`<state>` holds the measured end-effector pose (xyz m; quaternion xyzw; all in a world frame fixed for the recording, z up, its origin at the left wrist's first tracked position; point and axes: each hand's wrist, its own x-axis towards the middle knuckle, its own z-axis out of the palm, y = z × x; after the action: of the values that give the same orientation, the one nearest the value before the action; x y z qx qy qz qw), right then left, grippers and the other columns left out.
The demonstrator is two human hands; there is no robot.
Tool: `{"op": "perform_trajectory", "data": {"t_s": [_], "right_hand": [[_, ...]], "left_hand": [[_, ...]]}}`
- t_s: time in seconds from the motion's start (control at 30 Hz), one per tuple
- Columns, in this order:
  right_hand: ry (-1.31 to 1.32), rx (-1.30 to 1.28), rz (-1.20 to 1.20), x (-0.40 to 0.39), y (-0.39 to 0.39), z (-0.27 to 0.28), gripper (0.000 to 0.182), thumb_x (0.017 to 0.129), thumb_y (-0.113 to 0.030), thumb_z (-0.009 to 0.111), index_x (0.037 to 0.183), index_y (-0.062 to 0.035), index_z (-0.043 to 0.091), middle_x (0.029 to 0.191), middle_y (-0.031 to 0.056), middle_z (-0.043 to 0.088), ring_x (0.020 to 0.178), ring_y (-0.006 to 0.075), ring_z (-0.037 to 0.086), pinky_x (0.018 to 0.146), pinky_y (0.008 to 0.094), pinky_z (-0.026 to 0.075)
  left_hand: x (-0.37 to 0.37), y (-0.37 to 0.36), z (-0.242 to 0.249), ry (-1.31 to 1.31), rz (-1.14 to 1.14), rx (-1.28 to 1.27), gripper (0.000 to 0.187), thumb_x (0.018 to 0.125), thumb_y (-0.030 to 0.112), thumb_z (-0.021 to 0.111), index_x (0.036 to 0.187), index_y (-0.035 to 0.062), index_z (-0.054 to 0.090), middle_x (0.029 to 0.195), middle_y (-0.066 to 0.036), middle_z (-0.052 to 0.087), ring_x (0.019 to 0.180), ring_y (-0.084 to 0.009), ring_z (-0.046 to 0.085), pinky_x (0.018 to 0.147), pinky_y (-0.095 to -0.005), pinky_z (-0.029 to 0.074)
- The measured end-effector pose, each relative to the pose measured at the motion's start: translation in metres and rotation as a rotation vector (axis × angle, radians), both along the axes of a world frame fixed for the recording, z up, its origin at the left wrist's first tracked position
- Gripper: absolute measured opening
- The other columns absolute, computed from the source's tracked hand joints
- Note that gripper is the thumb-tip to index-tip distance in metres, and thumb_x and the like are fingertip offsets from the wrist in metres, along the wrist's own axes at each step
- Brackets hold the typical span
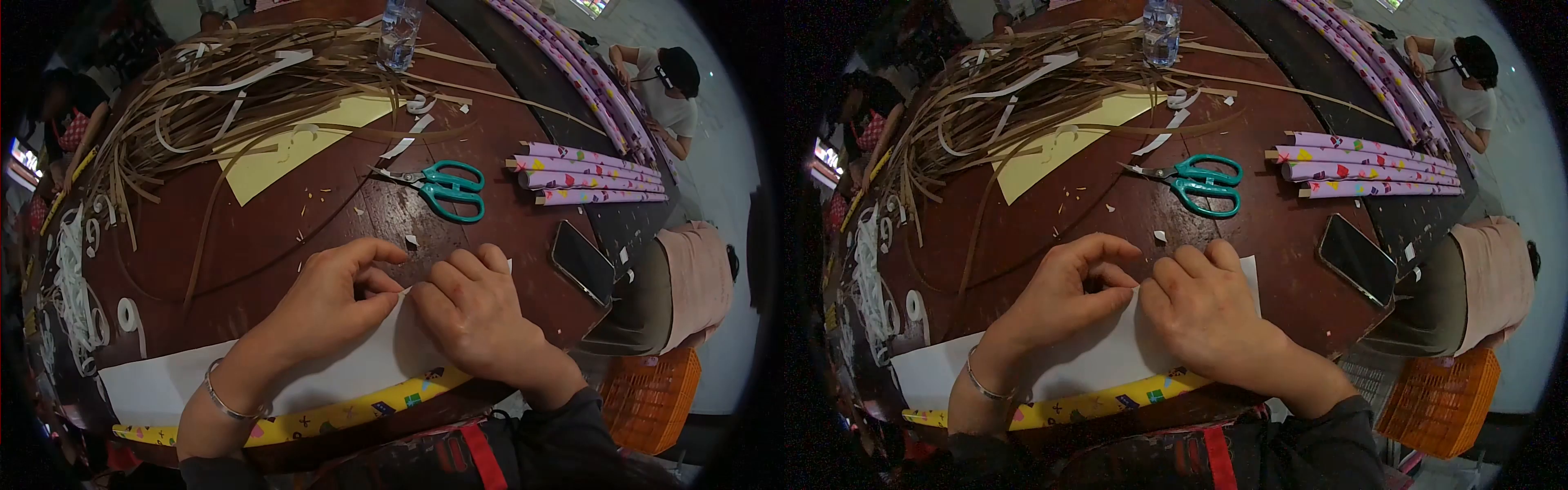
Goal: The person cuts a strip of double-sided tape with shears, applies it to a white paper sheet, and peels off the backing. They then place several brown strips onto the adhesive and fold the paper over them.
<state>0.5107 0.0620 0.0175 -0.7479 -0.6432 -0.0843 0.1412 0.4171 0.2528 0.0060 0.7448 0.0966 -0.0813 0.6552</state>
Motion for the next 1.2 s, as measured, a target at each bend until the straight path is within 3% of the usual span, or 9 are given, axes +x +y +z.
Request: {"op": "perform_trajectory", "data": {"t_s": [0.47, 0.53, 0.73, 0.97, 1.13, 1.2], "right_hand": [[-0.04, 0.006, 0.021, -0.006, -0.003, 0.005, 0.015, 0.072, -0.016, 0.062, 0.082, -0.0048, 0.062, 0.078, 0.0053, 0.05, 0.078, 0.0224, 0.052, 0.072, 0.0392, 0.036], [-0.041, -0.047, 0.023, -0.007, -0.002, 0.008, 0.025, 0.07, -0.015, 0.062, 0.092, -0.0028, 0.066, 0.079, 0.0044, 0.05, 0.075, 0.022, 0.051, 0.072, 0.0392, 0.037], [-0.097, -0.027, 0.026, -0.011, 0.003, 0.003, 0.018, 0.069, -0.015, 0.062, 0.083, -0.0039, 0.06, 0.076, 0.0047, 0.046, 0.074, 0.0218, 0.049, 0.072, 0.0389, 0.036], [-0.092, -0.012, 0.001, -0.004, 0.0, 0.004, 0.014, 0.072, -0.016, 0.061, 0.08, -0.0051, 0.063, 0.076, 0.0055, 0.05, 0.075, 0.0215, 0.05, 0.071, 0.0382, 0.035], [0.034, 0.143, -0.054, 0.001, -0.015, -0.002, 0.012, 0.072, -0.013, 0.064, 0.081, -0.0059, 0.062, 0.075, 0.0045, 0.05, 0.073, 0.022, 0.051, 0.068, 0.0373, 0.037], [0.055, 0.181, -0.047, -0.003, -0.017, -0.015, 0.012, 0.072, -0.012, 0.064, 0.082, -0.0059, 0.063, 0.075, 0.0041, 0.051, 0.073, 0.022, 0.052, 0.068, 0.0372, 0.037]], "left_hand": [[-0.001, 0.0, 0.003, 0.014, -0.008, -0.043, 0.041, 0.085, 0.0, 0.07, 0.125, -0.0042, 0.057, 0.096, -0.008, 0.072, 0.089, -0.0088, 0.065, 0.077, -0.0247, 0.053], [-0.002, -0.002, 0.003, -0.017, -0.02, -0.011, 0.04, 0.085, 0.0, 0.07, 0.123, -0.0043, 0.058, 0.096, -0.008, 0.072, 0.089, -0.0088, 0.066, 0.077, -0.0248, 0.053], [-0.003, -0.004, 0.001, -0.072, -0.008, 0.075, 0.037, 0.086, 0.001, 0.07, 0.12, -0.0046, 0.06, 0.094, -0.008, 0.073, 0.089, -0.0091, 0.067, 0.077, -0.0257, 0.054], [0.0, 0.001, 0.004, 0.025, 0.005, -0.049, 0.039, 0.086, 0.001, 0.069, 0.124, -0.0038, 0.058, 0.095, -0.007, 0.072, 0.087, -0.008, 0.064, 0.076, -0.0246, 0.052], [0.0, 0.002, 0.001, 0.077, 0.005, -0.135, 0.042, 0.087, 0.001, 0.068, 0.126, -0.0033, 0.055, 0.096, -0.006, 0.071, 0.088, -0.0069, 0.062, 0.078, -0.0244, 0.051], [-0.001, 0.0, 0.0, 0.044, 0.002, -0.112, 0.041, 0.088, 0.002, 0.062, 0.128, -0.0059, 0.053, 0.096, -0.01, 0.072, 0.085, -0.0102, 0.065, 0.075, -0.0267, 0.053]]}}
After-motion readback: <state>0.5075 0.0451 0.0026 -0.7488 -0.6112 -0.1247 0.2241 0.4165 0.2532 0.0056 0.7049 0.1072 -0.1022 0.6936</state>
